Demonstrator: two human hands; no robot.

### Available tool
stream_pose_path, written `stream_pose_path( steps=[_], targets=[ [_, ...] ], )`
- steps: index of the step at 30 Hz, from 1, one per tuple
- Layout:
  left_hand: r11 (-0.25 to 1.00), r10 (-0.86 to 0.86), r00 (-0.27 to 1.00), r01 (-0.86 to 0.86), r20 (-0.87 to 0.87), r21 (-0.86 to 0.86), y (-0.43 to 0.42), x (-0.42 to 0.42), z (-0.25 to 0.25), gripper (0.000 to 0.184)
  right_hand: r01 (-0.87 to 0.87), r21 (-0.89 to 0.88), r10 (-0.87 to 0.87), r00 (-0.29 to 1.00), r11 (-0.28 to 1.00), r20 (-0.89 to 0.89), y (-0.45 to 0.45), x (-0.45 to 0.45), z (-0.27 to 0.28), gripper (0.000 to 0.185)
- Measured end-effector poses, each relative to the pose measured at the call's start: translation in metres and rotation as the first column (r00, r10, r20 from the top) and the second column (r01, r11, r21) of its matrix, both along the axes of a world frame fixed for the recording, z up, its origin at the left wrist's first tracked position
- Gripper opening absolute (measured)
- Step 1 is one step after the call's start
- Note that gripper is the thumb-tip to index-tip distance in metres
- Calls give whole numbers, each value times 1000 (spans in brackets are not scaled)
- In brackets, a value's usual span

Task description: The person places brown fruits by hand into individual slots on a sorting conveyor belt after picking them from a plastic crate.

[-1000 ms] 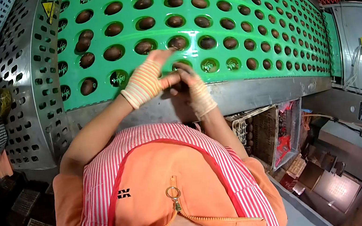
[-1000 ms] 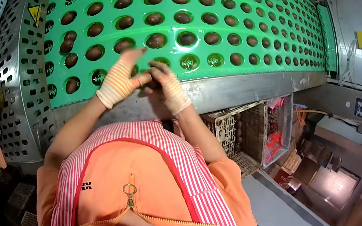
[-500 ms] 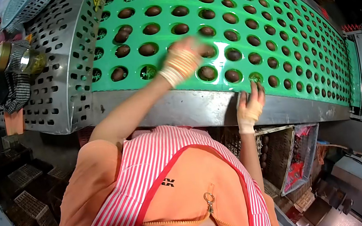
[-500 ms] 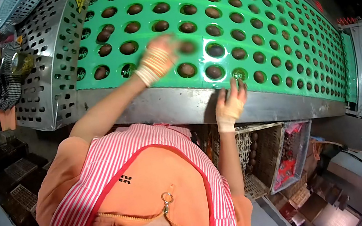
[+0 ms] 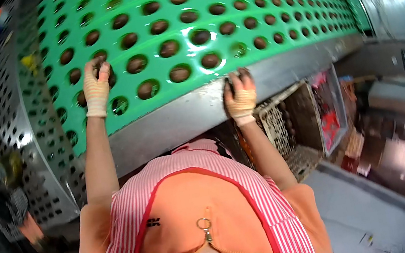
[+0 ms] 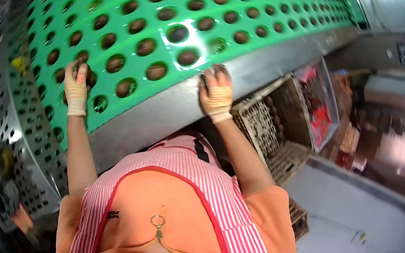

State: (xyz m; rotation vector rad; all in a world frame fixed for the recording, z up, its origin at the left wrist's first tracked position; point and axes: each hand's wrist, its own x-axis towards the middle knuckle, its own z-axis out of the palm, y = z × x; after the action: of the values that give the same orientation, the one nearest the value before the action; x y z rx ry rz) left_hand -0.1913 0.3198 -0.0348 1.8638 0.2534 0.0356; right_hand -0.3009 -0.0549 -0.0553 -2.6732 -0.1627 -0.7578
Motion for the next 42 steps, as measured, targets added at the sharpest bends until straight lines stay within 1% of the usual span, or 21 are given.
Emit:
stream_pose_path(
  steps=[2, 5, 6, 8, 9, 10, 12, 14, 15, 18, 19, 20, 21, 22, 26, 27, 30, 32, 36, 40, 42],
  targets=[
    [835, -200, 975, 116, -100, -538, -58, -7, 17, 36, -16, 12, 15, 999, 1000, 30, 0, 1, 1, 37],
    [470, -542, 823, 128, -171, -873, -133, -2, 12, 38, -3, 85, -3, 997, 996, 75, -4, -1, -6, 34],
    [504, -633, 753, 223, -181, -835, -158, 0, 25, 40, 32, 87, -29, 999, 996, -29, -6, -4, -1, 31],
    [636, -684, 717, 495, -135, -591, -207, 15, 20, 41, 15, 182, -26, 998, 983, 60, -7, -8, -2, 26],
    [685, -664, 747, 594, -27, -421, -236, 19, 17, 43, 14, 228, -31, 997, 974, 72, -7, -10, 0, 26],
    [748, -659, 748, 663, 80, -29, -259, 30, 8, 46, -14, 251, -25, 988, 968, 154, -9, -11, -5, 30],
    [705, -699, 613, 507, 368, 495, -304, 45, -12, 48, 8, 380, -96, 972, 925, 213, -8, -21, -8, 33],
    [591, -789, 511, 481, 341, 647, -338, 48, -26, 48, 32, 440, -116, 979, 897, 166, -19, -51, 4, 30],
    [403, -869, 471, 494, 153, 770, -347, 50, -32, 50, 38, 418, -129, 973, 908, 191, -39, -69, 13, 26],
    [405, -811, 579, 452, 84, 795, -359, 47, -60, 53, 283, 323, -270, 959, 903, -86, -141, -126, -18, 20],
    [351, -790, 612, 389, 47, 852, -358, 39, -54, 54, 407, 637, -478, 876, 655, -69, -167, -148, -16, 15],
    [296, -800, 596, 284, 74, 912, -354, 28, -43, 54, 638, 590, -615, 737, 495, -281, -201, -174, -9, 14],
    [315, -799, 589, 239, 121, 918, -350, 14, -27, 55, 840, 505, -642, 500, 197, -582, -234, -193, -21, 17],
    [367, -817, 550, 267, 173, 891, -338, 7, -23, 55, 929, 266, -707, 367, 256, -604, -267, -212, -31, 29],
    [443, -785, 591, 322, 188, 837, -303, -60, 6, 54, 985, 92, -601, -15, -147, -799, -340, -267, -121, 59],
    [427, -805, 556, 301, 208, 853, -291, -72, 4, 52, 983, 71, -483, -20, -168, -875, -348, -270, -131, 67],
    [335, -800, 583, 236, 143, 912, -257, -107, -8, 51, 985, -15, -588, -117, -174, -800, -359, -263, -186, 75],
    [330, -781, 616, 271, 101, 904, -242, -126, -16, 48, 996, 36, -642, -23, -78, -767, -357, -256, -196, 69],
    [364, -745, 656, 250, 120, 897, -250, -130, -4, 44, 989, -79, -734, -146, -126, -663, -330, -223, -169, 61],
    [366, -711, 697, 254, 93, 895, -246, -134, -3, 50, 980, 77, -608, -50, -181, -792, -323, -213, -157, 57],
    [383, -709, 698, 262, 100, 886, -245, -135, -3, 51, 998, 7, -633, -38, -69, -773, -324, -212, -165, 58]
  ],
)
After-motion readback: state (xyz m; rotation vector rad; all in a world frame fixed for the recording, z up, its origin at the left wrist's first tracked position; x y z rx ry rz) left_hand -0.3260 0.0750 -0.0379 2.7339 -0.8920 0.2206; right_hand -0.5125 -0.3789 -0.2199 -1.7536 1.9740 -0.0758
